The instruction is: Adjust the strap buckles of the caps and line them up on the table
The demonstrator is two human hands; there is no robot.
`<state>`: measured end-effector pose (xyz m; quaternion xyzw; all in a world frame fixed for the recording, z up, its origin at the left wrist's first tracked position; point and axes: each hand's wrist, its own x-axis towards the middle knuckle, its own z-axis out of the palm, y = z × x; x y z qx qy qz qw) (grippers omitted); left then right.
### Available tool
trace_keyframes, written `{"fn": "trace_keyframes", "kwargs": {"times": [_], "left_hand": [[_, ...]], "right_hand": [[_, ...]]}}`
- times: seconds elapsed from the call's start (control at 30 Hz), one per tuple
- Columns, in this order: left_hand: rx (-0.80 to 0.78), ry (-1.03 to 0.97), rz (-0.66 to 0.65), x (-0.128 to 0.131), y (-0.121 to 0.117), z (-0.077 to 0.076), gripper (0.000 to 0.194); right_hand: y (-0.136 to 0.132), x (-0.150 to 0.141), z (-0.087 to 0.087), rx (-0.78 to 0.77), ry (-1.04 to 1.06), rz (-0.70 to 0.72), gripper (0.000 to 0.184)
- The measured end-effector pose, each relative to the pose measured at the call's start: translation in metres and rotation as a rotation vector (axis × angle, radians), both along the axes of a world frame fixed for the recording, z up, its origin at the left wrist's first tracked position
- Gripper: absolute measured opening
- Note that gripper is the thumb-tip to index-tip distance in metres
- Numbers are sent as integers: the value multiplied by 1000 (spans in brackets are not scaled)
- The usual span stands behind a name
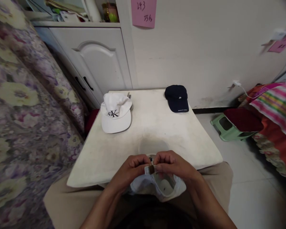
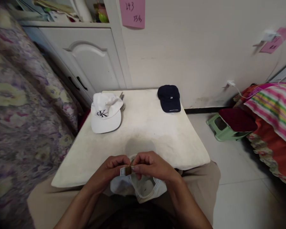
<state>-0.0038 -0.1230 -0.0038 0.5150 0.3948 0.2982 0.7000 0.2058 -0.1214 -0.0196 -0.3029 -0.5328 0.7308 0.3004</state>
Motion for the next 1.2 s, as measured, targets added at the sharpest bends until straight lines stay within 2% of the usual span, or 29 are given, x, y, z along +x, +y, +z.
{"fn": "trace_keyframes", "kwargs": {"times": [0.17, 0.37, 0.47, 0.7, 0.8, 0.97, 1.2], "left_hand": [[-2, 26, -7, -3, -1, -1, 23], [16, 64, -24, 1, 1, 0, 25], [25, 81, -10, 1, 2, 1, 26], [14, 83, 62, -7, 3, 8, 37], [44, 108, 56, -8, 2, 11, 34], [81, 134, -60, -4, 0, 9, 23], [49, 94, -52, -6, -2, 7, 22]], "right_hand": [[-2, 10, 1, -31, -61, 45, 25], [-1, 10, 0, -6, -76, 19, 25], [0, 9, -2, -4, -39, -11, 27], [1, 10, -11, -102, 52, -76, 31], [1, 8, -11, -108, 55, -76, 31], [0, 5, -9, -73, 29, -46, 31], [-3, 13, -15, -108, 14, 5, 31]]}}
